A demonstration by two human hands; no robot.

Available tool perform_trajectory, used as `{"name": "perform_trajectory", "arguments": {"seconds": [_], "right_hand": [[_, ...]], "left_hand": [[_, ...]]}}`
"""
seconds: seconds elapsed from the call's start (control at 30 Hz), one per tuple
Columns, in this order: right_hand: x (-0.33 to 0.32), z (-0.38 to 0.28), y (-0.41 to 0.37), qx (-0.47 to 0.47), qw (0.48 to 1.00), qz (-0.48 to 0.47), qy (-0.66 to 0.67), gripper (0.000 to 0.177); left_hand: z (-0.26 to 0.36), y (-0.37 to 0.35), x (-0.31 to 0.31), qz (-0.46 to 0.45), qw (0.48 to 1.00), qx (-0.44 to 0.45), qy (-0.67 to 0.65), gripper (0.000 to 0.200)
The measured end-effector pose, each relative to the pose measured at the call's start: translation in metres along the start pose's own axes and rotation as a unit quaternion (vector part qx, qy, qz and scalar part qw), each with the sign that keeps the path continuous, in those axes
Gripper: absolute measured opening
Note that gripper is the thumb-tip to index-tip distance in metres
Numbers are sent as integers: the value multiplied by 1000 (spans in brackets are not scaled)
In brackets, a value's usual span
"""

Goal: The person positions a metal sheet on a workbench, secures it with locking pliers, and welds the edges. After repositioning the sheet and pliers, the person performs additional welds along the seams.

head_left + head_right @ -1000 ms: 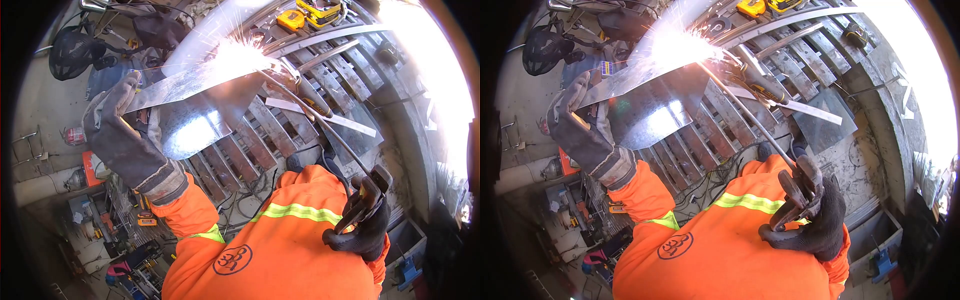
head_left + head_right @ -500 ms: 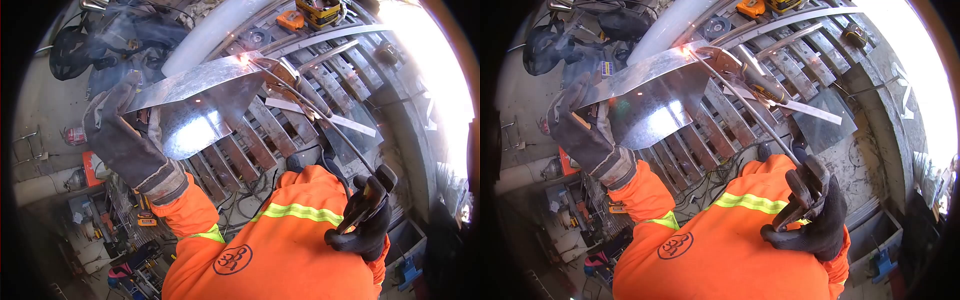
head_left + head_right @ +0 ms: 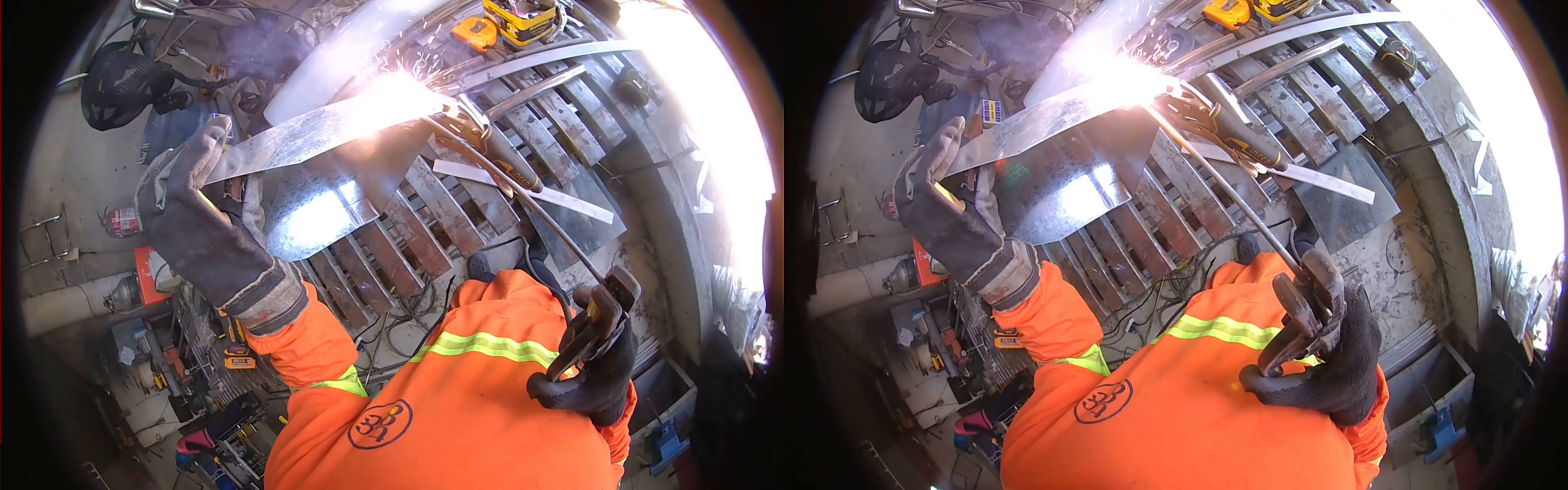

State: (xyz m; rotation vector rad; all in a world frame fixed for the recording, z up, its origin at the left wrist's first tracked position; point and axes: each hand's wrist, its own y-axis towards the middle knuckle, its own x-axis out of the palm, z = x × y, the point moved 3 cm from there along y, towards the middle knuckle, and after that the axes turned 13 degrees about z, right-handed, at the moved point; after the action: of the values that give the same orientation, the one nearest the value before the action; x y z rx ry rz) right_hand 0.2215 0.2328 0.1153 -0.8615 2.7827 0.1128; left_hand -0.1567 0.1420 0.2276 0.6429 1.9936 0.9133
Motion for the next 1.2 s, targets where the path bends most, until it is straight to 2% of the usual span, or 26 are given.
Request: {"name": "perform_trajectory", "arguments": {"seconds": [0.1, 0.17, 0.2, 0.27, 0.3, 0.33, 0.4, 0.47, 0.5, 0.63, 0.7, 0.83, 0.9, 1.13, 1.2], "right_hand": [[0, -2, 2, 10, 1000, -4, 15, 110], [-1, -2, 6, -47, 999, -4, -22, 107], [-2, -2, 8, -47, 999, -4, -22, 107], [-2, -11, 10, -187, 969, -34, -158, 108], [-2, -15, 11, -149, 979, 2, -139, 112], [-5, 14, -7, -1, 1000, -8, 16, 116], [-3, 13, -4, -9, 997, 11, 70, 119], [-4, 16, -4, -42, 998, 14, 34, 119], [-5, 15, -4, -73, 997, 16, -3, 118], [-3, 10, -2, -48, 999, 10, 9, 113], [-4, 6, 2, -45, 998, -10, -42, 109], [-3, 2, 7, -63, 996, -44, -53, 105], [1, -4, 7, -39, 999, -19, 4, 105], [0, -7, 2, -14, 1000, -10, -7, 114], [0, -5, 0, 63, 998, 16, -6, 118]], "left_hand": [[5, 5, -3, 3, 999, 23, 21, 43], [6, 6, -3, 6, 999, 35, 26, 43], [6, 6, -3, 11, 999, 41, 33, 43], [7, 5, -2, 17, 998, 47, 39, 43], [6, 3, -1, 12, 1000, 13, -2, 41], [5, 2, 0, 6, 999, -21, -43, 39], [5, 5, 0, 16, 999, -4, -37, 38], [7, 8, -1, 29, 999, 34, -29, 36], [6, 9, 0, 29, 999, 34, -29, 36], [8, 9, 1, 41, 998, 20, -47, 38], [8, 8, 0, 39, 998, 16, -51, 39], [4, 4, -1, 8, 1000, -1, -10, 42], [4, 4, -1, 2, 1000, 2, -1, 43], [5, 5, -3, -15, 1000, 3, 2, 43], [6, 6, -4, -22, 1000, 9, 14, 43]]}}
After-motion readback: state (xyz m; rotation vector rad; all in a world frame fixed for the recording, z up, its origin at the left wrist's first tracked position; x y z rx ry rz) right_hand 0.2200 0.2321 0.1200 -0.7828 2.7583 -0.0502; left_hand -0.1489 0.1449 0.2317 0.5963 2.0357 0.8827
